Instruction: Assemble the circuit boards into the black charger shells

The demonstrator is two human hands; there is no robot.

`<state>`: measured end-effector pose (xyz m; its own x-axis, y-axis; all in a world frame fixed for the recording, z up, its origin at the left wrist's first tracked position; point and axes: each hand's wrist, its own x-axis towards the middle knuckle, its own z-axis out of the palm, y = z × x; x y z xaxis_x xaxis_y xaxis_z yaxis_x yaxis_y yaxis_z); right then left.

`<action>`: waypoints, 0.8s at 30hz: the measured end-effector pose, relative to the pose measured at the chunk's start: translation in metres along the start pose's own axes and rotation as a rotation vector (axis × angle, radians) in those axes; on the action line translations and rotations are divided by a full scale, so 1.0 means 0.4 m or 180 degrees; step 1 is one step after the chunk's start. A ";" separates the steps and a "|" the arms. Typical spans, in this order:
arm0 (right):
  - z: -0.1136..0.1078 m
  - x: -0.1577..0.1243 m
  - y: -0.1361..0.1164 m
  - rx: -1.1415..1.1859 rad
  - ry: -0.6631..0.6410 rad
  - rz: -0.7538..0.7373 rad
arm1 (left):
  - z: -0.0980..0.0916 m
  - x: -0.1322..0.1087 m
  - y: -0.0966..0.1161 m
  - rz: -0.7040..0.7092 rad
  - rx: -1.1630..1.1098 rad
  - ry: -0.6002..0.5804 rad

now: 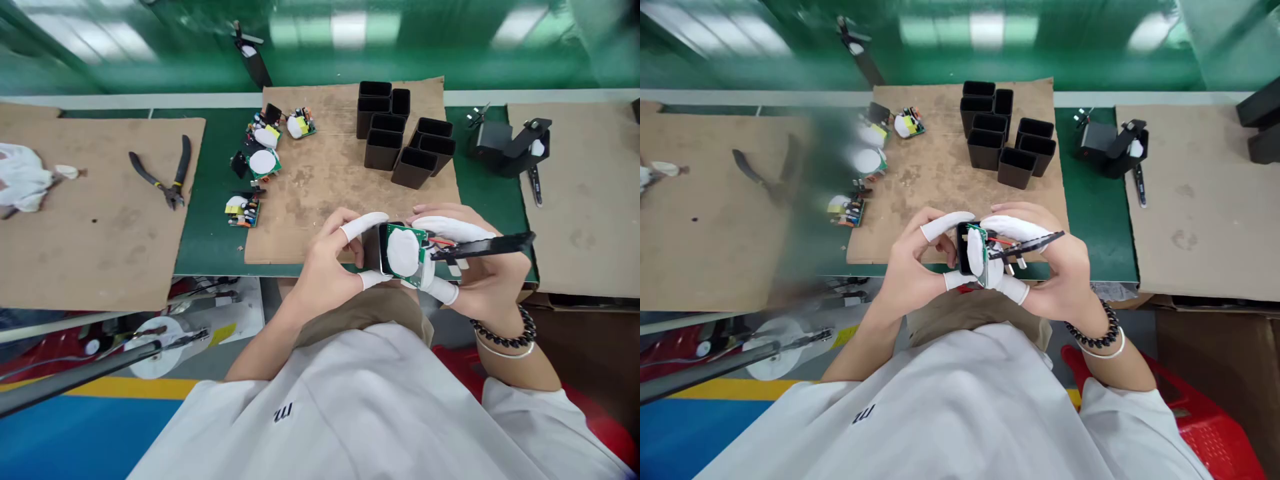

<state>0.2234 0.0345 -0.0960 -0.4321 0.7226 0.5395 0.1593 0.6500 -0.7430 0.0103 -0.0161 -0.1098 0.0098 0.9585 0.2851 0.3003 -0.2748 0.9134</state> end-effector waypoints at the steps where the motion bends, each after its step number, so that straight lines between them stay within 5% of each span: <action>1: -0.001 0.004 0.005 0.0038 0.0034 -0.0164 | 0.001 -0.002 -0.001 0.0088 -0.0016 0.0022; 24: 0.004 0.020 -0.016 0.0229 0.0065 -0.0319 | -0.002 -0.001 0.008 0.0297 -0.0092 -0.0078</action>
<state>0.2174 0.0356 -0.0876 -0.4243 0.6600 0.6200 0.0517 0.7012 -0.7111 0.0103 -0.0174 -0.1068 0.0598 0.9301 0.3625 0.2694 -0.3647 0.8913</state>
